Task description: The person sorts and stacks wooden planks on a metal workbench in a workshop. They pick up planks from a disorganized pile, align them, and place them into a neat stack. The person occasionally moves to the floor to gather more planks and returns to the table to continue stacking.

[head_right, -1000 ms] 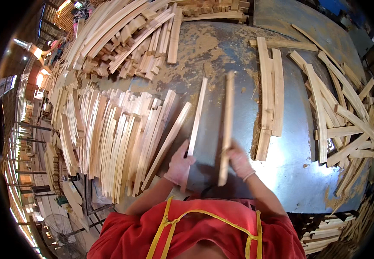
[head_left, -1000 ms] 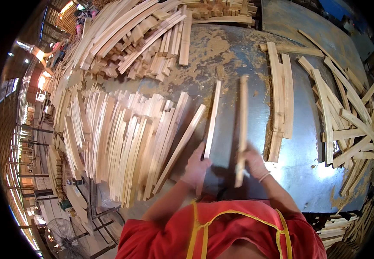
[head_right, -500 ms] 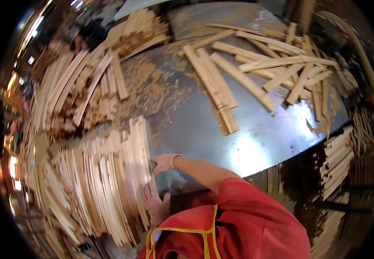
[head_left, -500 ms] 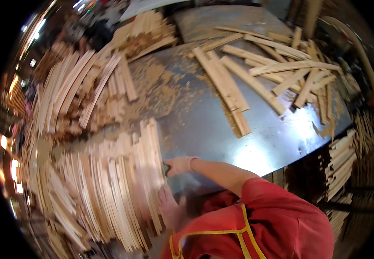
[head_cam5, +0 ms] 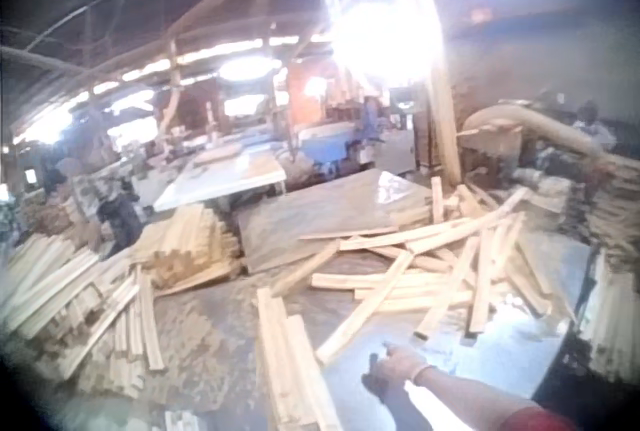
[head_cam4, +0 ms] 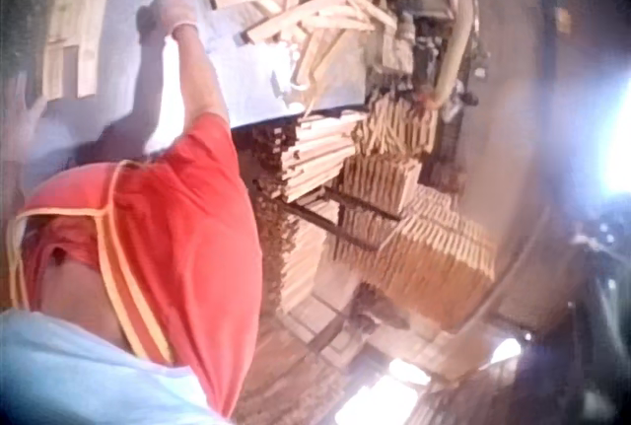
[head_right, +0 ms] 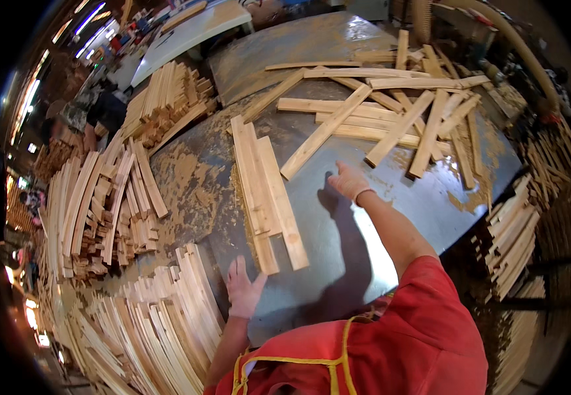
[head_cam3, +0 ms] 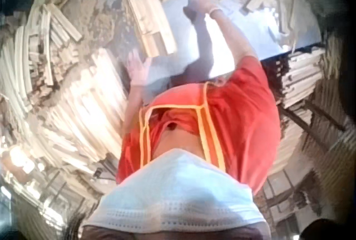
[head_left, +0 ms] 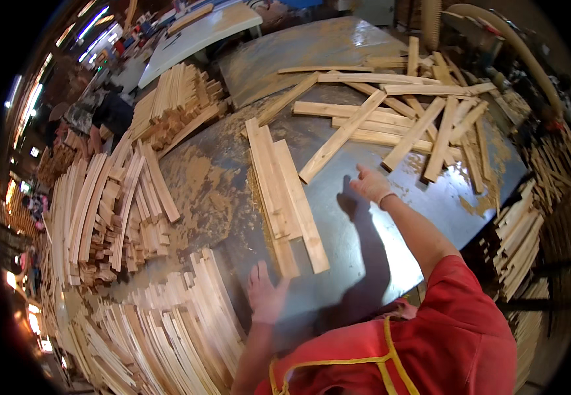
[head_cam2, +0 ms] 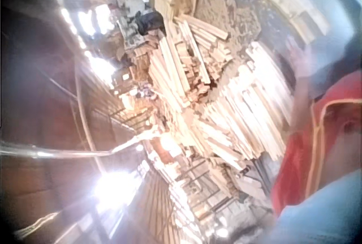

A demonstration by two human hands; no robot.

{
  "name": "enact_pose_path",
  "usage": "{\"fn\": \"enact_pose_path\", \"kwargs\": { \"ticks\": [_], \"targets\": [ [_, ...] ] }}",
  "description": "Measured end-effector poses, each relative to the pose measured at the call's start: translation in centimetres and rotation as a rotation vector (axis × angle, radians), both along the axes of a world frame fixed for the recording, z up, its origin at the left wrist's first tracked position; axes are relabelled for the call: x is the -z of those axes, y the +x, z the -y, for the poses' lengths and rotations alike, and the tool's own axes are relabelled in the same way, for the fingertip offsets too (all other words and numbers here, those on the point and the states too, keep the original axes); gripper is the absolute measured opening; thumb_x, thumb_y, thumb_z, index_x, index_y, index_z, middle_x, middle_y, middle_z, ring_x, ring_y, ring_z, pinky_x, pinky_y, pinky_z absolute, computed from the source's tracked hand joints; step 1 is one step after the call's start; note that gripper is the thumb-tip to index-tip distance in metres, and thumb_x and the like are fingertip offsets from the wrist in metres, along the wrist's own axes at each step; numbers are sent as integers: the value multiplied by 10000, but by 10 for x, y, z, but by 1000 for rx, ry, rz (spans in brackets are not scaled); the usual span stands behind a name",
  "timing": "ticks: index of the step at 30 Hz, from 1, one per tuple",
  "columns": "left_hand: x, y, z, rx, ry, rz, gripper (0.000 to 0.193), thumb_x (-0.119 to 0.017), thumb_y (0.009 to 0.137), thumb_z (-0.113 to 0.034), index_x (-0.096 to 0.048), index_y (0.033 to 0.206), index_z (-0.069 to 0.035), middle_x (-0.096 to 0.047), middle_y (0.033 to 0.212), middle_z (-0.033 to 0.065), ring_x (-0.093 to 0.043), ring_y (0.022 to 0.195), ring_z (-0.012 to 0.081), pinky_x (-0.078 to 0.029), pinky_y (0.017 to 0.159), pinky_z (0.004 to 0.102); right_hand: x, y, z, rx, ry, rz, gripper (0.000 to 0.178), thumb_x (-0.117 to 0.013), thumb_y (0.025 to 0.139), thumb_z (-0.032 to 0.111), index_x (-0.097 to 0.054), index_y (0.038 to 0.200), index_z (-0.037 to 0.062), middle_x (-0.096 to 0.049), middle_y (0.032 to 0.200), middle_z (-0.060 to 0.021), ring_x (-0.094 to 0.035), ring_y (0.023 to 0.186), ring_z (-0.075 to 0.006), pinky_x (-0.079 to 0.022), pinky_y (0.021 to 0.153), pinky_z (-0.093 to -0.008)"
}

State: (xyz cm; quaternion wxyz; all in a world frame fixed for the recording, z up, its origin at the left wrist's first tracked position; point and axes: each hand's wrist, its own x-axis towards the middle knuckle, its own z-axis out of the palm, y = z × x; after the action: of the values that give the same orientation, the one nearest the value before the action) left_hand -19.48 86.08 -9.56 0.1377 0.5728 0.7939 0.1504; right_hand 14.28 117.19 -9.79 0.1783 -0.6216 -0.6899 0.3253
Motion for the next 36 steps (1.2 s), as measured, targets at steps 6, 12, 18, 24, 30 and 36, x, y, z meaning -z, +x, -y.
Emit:
{"fn": "enact_pose_path", "kwargs": {
  "ticks": [6, 12, 18, 24, 30, 36],
  "targets": [
    [23, -3, -154, -364, -118, 132, 1004, -804, 836, -487, -355, 1628, -62, -459, 1574, 288, -452, 1446, 459, -368, 1224, 495, 29, -51, -86, 18, -44, -86, 623, -753, 856, 419, -551, 1245, -23, -718, 1101, -292, -679, 1094, -481, -531, 935, -495],
    [44, 57, -161, -428, -111, 229, 814, -807, 872, -383, -455, 1544, -87, -685, 1212, 196, -670, 1106, 366, -540, 953, 450, 41, -128, -81, 396, -130, -741, 407, -794, 892, 244, -601, 1165, 12, -728, 942, -146, -707, 864, -347, -555, 752, -439],
    [30, 36, -103, -548, 193, 1685, 515, -789, 897, -167, -599, 1359, -40, -695, 937, 79, -671, 791, 183, -576, 662, 354, 32, -91, -90, 148, -608, -949, 149, -770, 888, 166, -655, 913, 74, -566, 664, -22, -478, 495, -135, -350, 456, -307],
    [18, 66, 14, -533, 210, 1750, 516, -751, 917, -129, -581, 1391, -18, -713, 1116, 112, -704, 942, 223, -599, 819, 361, 8, -73, 117, -271, -610, -647, 490, -740, 949, 243, -648, 1352, -21, -769, 1076, -90, -722, 903, -169, -587, 776, -343],
    [7, 77, 59, -673, 28, 1358, 556, -789, 881, -87, -586, 1397, -36, -679, 1184, 74, -675, 1021, 201, -573, 873, 383, 0, -109, 268, -859, -442, -121, 518, -709, 899, 391, -651, 1317, 89, -743, 1136, -218, -705, 1067, -400, -548, 946, -475],
    [-2, 33, 148, -621, 8, 589, 652, -809, 843, -197, -557, 1426, -46, -667, 1244, 158, -659, 1137, 304, -534, 998, 454, 6, -95, 217, -520, 277, 460, 727, -815, 803, 427, -514, 1395, 132, -617, 1290, -152, -606, 1209, -362, -518, 958, -472]
  ]
}}
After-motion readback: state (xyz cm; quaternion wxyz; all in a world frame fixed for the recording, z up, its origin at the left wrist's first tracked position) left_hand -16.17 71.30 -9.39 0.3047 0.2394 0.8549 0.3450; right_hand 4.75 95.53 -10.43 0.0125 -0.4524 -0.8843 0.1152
